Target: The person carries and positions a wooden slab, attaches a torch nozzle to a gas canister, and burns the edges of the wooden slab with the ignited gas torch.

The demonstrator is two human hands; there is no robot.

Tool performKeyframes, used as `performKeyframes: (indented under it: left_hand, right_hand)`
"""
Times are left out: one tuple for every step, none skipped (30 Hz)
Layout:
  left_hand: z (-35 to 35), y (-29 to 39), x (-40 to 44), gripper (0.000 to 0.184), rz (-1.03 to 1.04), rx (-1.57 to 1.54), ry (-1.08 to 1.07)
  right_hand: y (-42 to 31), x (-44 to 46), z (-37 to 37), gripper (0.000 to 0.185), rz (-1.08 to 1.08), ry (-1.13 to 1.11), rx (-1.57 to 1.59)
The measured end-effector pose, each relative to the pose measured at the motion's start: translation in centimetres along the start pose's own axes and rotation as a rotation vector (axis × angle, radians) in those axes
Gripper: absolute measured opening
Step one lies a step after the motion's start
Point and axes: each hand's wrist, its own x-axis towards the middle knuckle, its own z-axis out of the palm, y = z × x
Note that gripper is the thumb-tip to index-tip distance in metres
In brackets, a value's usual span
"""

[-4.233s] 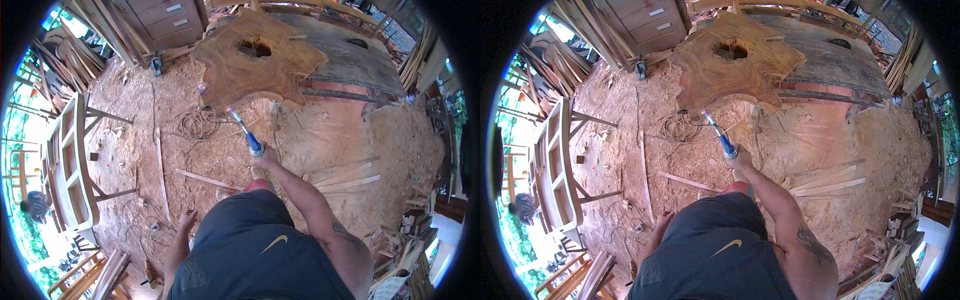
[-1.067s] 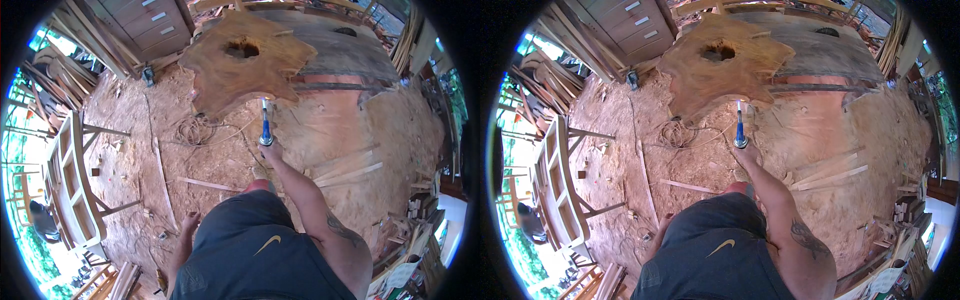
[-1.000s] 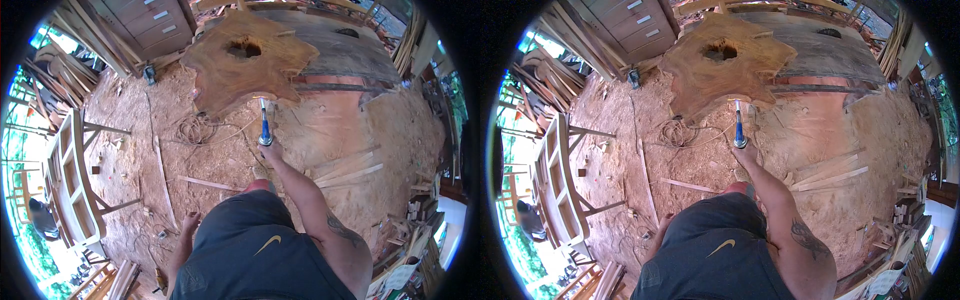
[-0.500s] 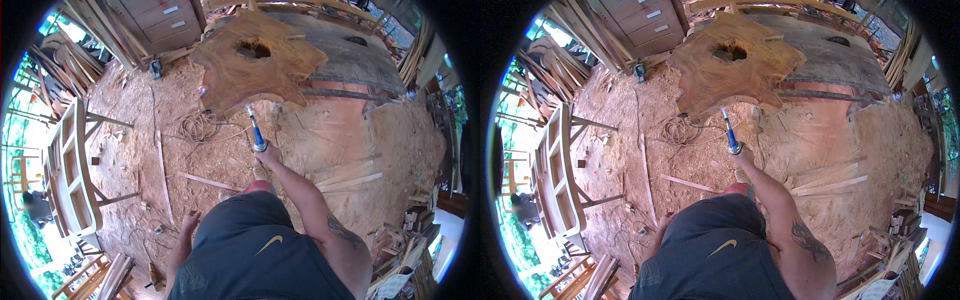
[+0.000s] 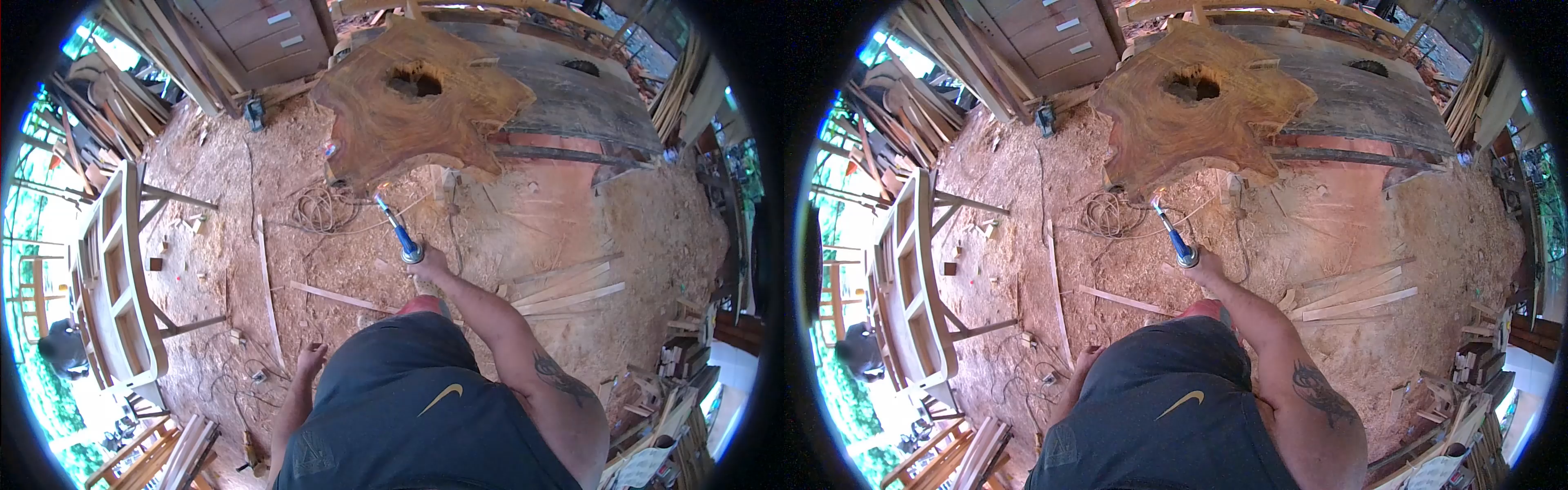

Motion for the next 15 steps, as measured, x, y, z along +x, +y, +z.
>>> performKeyframes:
  left_hand:
    - [0.0, 0.2, -0.2, 0.046, -0.005, -0.009, -0.002]
    - [-0.1, 0.5, -0.3, 0.046, -0.014, -0.003, -0.001]
    - [-0.2, 0.9, -0.5, 0.047, -0.022, 0.003, 0.001]
    - [-0.2, 1.0, -0.5, 0.047, -0.03, 0.01, 0.001]
    - [-0.2, 1.0, -0.5, 0.048, -0.02, 0.009, 0.004]
    - [-0.2, 0.9, -0.4, 0.048, -0.008, 0.008, 0.008]
    - [-0.2, 0.9, -0.4, 0.049, 0.001, 0.007, 0.011]
    - [-0.2, 1.0, -0.4, 0.049, 0.002, 0.021, 0.017]
    - [-0.2, 1.2, -0.5, 0.049, 0.004, 0.035, 0.022]
    - [-0.2, 1.4, -0.5, 0.049, 0.006, 0.05, 0.027]
    - [-0.1, 1.4, -0.3, 0.049, 0.004, 0.047, 0.023]
    - [-0.1, 1.3, -0.2, 0.049, 0.001, 0.044, 0.018]
    - [-0.1, 1.1, -0.1, 0.049, -0.002, 0.041, 0.014]
    - [0.0, 1.0, 0.0, 0.048, 0.003, 0.035, 0.014]
    - [0.0, 0.9, 0.1, 0.048, 0.008, 0.028, 0.014]
  right_hand:
    - [-0.1, -0.1, -0.1, 0.056, -0.015, 0.016, 0.013]
    - [0.5, 0.4, 0.4, 0.06, -0.003, 0.026, 0.026]
    - [1.1, 1.1, 0.9, 0.063, 0.011, 0.037, 0.039]
    - [1.8, 1.8, 1.4, 0.067, 0.025, 0.048, 0.052]
    - [1.5, 1.9, 0.9, 0.066, 0.038, 0.064, 0.058]
    - [1.3, 2.1, 0.4, 0.065, 0.051, 0.081, 0.065]
    - [1.1, 2.2, 0.0, 0.064, 0.064, 0.097, 0.071]
    - [1.2, 2.2, -0.2, 0.063, 0.072, 0.114, 0.129]
    - [1.4, 2.3, -0.5, 0.062, 0.082, 0.147, 0.177]
    - [1.6, 2.4, -0.8, 0.061, 0.092, 0.179, 0.224]
    - [1.5, 2.3, -1.1, 0.061, 0.101, 0.213, 0.272]
    - [0.3, 1.3, -2.5, 0.059, 0.129, 0.255, 0.182]
    - [1.4, 2.0, -1.9, 0.06, 0.142, 0.271, 0.197]
    - [1.8, 2.5, -2.1, 0.062, 0.155, 0.287, 0.213]
    - [2.1, 2.9, -2.2, 0.064, 0.169, 0.303, 0.228]
